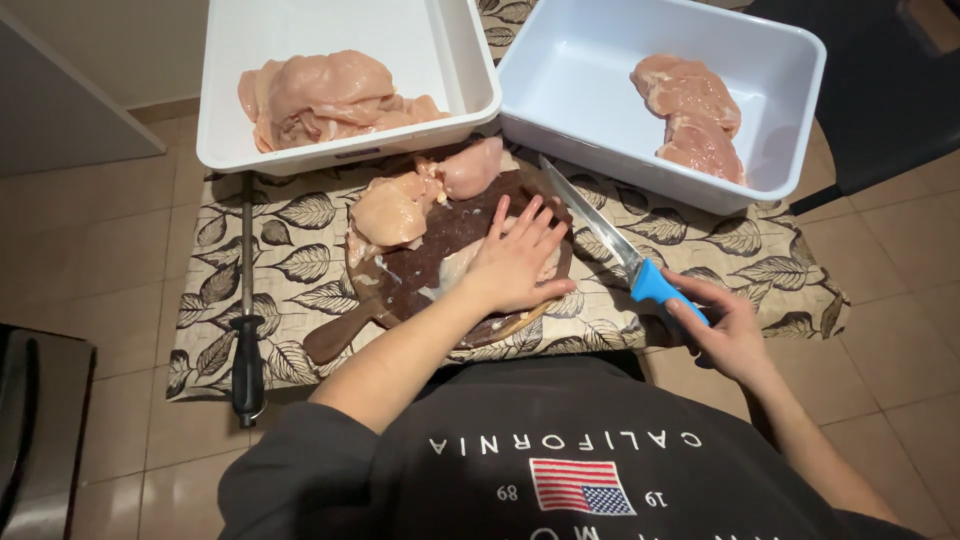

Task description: Trimming and slicing raw chicken breasts on a cutting board.

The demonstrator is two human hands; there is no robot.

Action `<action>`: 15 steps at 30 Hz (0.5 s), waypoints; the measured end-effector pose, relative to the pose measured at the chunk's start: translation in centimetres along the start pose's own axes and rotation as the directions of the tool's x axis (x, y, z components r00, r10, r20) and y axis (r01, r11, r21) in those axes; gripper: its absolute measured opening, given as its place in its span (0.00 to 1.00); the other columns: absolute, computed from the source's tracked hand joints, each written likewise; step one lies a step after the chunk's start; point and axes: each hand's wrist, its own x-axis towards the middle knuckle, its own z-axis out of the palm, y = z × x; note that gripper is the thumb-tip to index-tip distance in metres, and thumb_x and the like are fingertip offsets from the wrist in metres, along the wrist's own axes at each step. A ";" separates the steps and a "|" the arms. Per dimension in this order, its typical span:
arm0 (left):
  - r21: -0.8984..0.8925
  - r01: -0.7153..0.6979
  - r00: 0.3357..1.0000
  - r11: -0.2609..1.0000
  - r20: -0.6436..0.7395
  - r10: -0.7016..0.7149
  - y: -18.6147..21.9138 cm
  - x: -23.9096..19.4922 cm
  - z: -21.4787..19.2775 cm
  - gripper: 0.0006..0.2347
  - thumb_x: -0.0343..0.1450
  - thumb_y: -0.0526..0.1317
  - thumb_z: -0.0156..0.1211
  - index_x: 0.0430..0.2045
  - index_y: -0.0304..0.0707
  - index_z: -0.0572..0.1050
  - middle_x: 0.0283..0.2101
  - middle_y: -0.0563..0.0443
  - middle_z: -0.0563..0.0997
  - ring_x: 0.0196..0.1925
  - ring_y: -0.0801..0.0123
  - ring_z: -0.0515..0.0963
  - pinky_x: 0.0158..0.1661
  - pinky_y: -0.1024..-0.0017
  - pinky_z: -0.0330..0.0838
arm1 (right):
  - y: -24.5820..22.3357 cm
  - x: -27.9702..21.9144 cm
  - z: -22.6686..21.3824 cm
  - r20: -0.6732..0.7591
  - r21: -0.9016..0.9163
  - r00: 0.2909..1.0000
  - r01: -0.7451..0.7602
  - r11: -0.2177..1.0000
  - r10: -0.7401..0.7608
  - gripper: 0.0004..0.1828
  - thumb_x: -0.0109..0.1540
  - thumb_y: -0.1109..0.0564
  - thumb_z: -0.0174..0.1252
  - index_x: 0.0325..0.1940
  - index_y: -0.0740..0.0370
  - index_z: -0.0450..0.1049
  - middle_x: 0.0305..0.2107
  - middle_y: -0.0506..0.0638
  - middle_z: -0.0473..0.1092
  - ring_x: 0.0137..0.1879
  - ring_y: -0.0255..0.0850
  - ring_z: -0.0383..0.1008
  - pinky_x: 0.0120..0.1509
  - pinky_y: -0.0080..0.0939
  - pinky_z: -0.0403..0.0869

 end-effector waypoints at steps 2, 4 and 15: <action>0.016 0.035 0.995 0.999 0.095 -0.036 1.1 0.1 -2.3 0.47 0.63 0.79 0.34 0.70 0.43 0.57 0.74 0.39 0.57 0.79 0.50 0.44 0.71 0.36 0.21 | 0.0 0.0 -0.3 -0.004 -0.005 1.000 0.000 1.000 0.000 0.21 0.64 0.61 0.59 0.62 0.53 0.76 0.40 0.64 0.77 0.16 0.45 0.69 0.11 0.38 0.68; 0.037 0.066 0.980 0.997 0.186 -0.072 2.0 0.4 -4.4 0.54 0.57 0.84 0.32 0.71 0.43 0.53 0.75 0.38 0.55 0.79 0.50 0.40 0.70 0.35 0.16 | 0.2 0.0 -0.5 -0.010 -0.009 1.000 0.002 1.000 -0.002 0.21 0.64 0.60 0.60 0.62 0.53 0.76 0.40 0.64 0.77 0.15 0.45 0.69 0.10 0.38 0.68; -0.151 0.229 0.802 0.962 0.589 -0.099 0.8 2.3 -3.1 0.51 0.56 0.85 0.31 0.74 0.61 0.45 0.79 0.51 0.32 0.78 0.47 0.24 0.64 0.25 0.12 | -1.1 -0.5 -0.3 -0.049 -0.007 0.998 0.033 0.999 -0.034 0.20 0.63 0.61 0.61 0.60 0.53 0.78 0.41 0.63 0.77 0.15 0.43 0.68 0.12 0.37 0.68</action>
